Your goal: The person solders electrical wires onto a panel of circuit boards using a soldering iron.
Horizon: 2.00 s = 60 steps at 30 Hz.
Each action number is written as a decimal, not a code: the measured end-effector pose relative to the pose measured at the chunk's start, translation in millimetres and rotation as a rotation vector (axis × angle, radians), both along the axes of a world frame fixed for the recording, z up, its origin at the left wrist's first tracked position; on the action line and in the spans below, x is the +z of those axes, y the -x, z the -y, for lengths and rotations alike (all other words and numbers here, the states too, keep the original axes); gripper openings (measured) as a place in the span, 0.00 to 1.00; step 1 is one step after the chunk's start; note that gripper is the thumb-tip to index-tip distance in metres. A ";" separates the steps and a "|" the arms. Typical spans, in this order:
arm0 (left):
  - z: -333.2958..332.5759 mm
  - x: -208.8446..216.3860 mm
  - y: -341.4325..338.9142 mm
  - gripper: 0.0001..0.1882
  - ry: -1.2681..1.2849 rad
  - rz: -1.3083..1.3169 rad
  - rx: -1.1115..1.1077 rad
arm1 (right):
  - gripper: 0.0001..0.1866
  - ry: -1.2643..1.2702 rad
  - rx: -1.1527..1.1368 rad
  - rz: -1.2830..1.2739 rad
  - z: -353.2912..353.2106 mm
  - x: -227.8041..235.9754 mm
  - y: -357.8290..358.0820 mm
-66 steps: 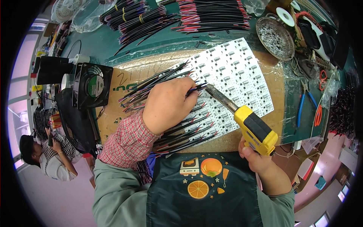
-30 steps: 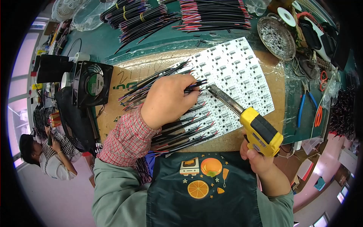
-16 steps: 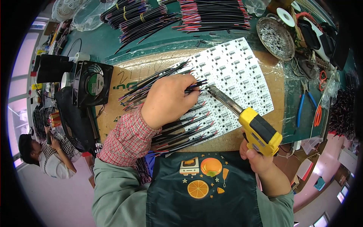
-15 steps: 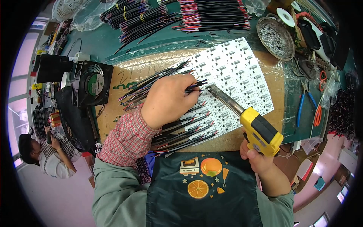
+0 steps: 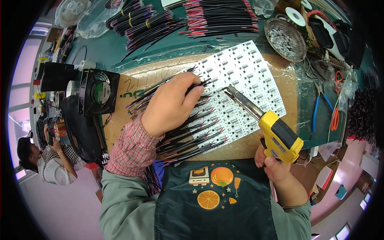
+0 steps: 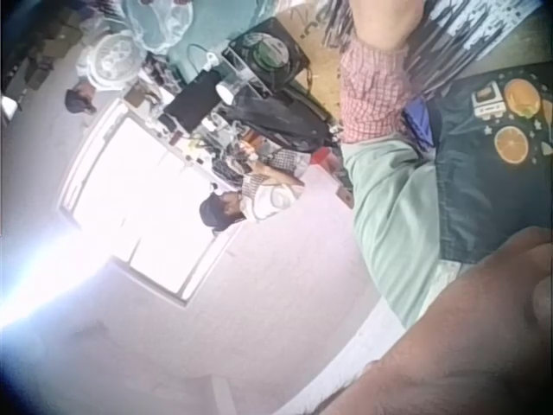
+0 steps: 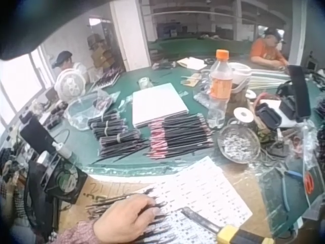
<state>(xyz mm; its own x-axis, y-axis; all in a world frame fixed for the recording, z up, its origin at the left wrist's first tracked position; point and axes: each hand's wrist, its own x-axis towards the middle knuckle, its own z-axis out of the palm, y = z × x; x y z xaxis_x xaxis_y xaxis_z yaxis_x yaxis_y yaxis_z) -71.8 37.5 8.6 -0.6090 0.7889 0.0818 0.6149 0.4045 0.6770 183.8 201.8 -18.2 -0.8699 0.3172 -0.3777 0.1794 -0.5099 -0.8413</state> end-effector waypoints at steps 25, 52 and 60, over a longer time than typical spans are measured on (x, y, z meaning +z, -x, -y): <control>0.1 -9.8 -31.3 0.09 0.099 -0.058 0.001 | 0.16 -0.137 0.175 -0.037 -6.8 -10.9 -24.7; -0.1 -14.0 -27.8 0.09 0.141 -0.049 0.000 | 0.25 -0.159 0.168 0.014 -8.9 -9.1 -29.2; 0.0 -13.4 -24.1 0.09 0.119 0.024 -0.029 | 0.14 -0.150 0.184 0.008 -8.4 -9.2 -29.4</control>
